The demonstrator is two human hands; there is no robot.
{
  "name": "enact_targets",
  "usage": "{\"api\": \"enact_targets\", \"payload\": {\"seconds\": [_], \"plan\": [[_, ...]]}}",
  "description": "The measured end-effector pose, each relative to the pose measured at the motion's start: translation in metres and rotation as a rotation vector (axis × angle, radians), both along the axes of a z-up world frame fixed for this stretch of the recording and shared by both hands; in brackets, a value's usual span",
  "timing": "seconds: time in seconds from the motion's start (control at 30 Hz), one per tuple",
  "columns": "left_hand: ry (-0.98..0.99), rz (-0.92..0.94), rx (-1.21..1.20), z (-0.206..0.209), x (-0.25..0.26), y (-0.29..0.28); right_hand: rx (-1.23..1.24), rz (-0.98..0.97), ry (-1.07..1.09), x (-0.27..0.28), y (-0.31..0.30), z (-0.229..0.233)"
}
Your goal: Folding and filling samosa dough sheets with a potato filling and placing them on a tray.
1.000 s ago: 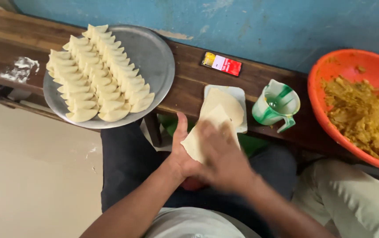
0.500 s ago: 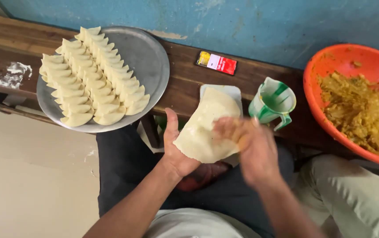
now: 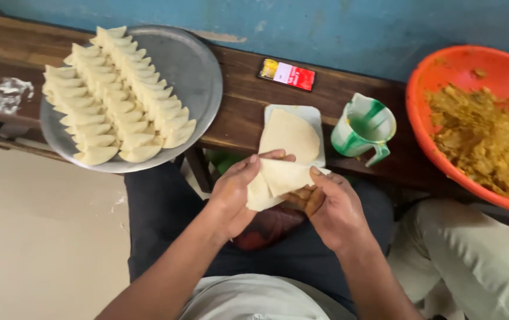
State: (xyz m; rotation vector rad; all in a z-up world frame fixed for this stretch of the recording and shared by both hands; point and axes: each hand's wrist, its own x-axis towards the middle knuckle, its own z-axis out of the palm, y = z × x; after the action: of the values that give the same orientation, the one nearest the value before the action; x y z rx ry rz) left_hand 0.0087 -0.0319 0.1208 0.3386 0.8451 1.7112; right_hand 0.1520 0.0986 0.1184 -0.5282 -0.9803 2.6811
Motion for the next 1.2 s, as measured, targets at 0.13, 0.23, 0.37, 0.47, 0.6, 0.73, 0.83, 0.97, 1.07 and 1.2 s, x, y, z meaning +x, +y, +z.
{"api": "enact_targets", "payload": {"seconds": [0.13, 0.23, 0.37, 0.47, 0.6, 0.73, 0.83, 0.97, 1.07, 1.2], "plan": [[-0.028, 0.396, 0.027, 0.013, 0.013, 0.026, 0.906, -0.161, 0.193, -0.009, -0.039, 0.011], [-0.032, 0.557, 0.203, 0.033, 0.014, 0.027, 1.458, -0.183, 0.286, -0.008, -0.039, 0.016], [0.238, 0.211, 0.372, 0.03, 0.016, 0.016, 0.596, -0.393, 0.218, -0.011, -0.013, 0.019], [0.456, 0.232, 0.303, 0.011, 0.031, 0.021, 0.427, -0.5, 0.097, -0.012, 0.006, 0.003], [0.533, 0.298, 0.185, 0.001, 0.04, 0.018, 0.36, -0.541, -0.003, -0.015, -0.004, -0.012], [0.43, 0.376, 0.088, -0.008, 0.042, 0.021, 0.229, -0.503, -0.047, -0.004, 0.001, -0.027], [0.274, 0.348, 0.059, -0.012, 0.038, 0.014, 0.23, -0.437, -0.103, 0.002, 0.01, -0.018], [0.265, 0.152, -0.008, -0.02, 0.024, 0.004, 0.324, -0.12, -0.157, 0.009, 0.035, -0.017], [0.374, -0.157, -0.168, -0.051, 0.018, 0.015, 0.881, 0.16, -0.252, 0.006, 0.05, -0.025], [0.784, -0.162, -0.383, -0.07, 0.031, 0.034, 1.406, 0.408, -0.384, 0.006, 0.007, 0.059]]}}
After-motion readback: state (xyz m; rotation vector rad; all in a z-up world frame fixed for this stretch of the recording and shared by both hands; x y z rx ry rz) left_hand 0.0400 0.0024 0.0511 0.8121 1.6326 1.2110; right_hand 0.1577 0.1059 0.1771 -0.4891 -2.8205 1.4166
